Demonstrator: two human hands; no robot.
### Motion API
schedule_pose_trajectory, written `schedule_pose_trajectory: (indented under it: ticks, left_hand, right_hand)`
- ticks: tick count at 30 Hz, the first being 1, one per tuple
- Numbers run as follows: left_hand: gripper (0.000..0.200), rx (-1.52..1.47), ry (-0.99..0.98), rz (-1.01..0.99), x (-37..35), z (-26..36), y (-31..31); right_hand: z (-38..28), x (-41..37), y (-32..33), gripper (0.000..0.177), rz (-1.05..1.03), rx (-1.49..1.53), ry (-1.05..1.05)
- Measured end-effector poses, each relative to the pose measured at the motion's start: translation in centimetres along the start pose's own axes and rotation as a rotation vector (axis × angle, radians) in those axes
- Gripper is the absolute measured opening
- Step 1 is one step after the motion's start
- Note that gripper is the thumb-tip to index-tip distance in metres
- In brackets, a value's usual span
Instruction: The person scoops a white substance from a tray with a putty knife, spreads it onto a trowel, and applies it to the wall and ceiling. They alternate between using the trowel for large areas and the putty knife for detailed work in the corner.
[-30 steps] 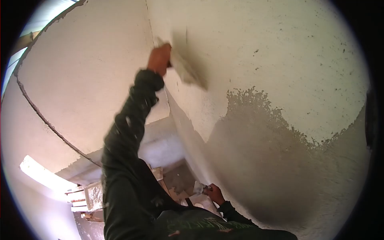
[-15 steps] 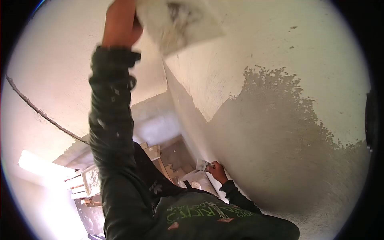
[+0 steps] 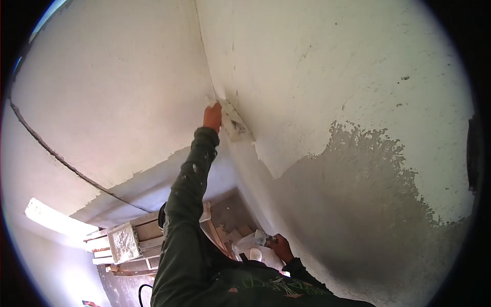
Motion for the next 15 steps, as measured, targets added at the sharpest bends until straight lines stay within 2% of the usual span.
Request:
schedule_pose_trajectory:
  ticks: [2,4,5,8,10,12,14,15]
  left_hand:
    - [0.018,0.807,-0.359,-0.138,3.8,4.4,0.2]
    - [0.022,0.795,-0.451,-0.136,6.7,9.8,1.8]
    - [0.025,0.77,-0.444,-0.131,8.8,11.6,2.6]
    - [0.036,0.712,-0.436,-0.164,15.0,17.2,4.3]
    - [0.044,0.842,-0.697,-0.093,15.3,24.2,5.1]
    - [0.043,0.7,-0.769,-0.072,18.5,26.6,6.5]
    - [0.042,0.809,-0.935,0.024,16.4,33.6,7.5]
    - [0.025,0.174,-0.521,-0.085,15.7,36.1,7.5]
  right_hand:
    - [-0.8,-0.4,0.4,0.039,0.002,0.029,-0.053]
    - [-0.5,-0.5,0.1,0.039,-0.003,0.102,-0.051]
    - [-0.2,-0.1,0.0,0.039,-0.002,0.175,-0.05]
    - [1.9,0.7,-1.0,0.035,-0.021,0.134,0.013]
    - [2.0,1.0,-0.9,0.036,-0.018,0.129,0.005]
    - [1.5,1.2,-0.4,0.037,-0.014,0.119,-0.009]
    - [0.7,1.0,0.0,0.035,0.015,0.103,0.016]
    - [0.4,0.9,0.3,0.035,0.014,0.099,0.004]
Point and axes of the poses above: each hand's wrist, its own x-axis towards the middle knuckle, its own y-axis out of the back of the hand, z = x × y, the point moved 4 cm from there along x, towards the middle knuckle, and after that the axes turned 1 degree about x, right-handed, at the moved point
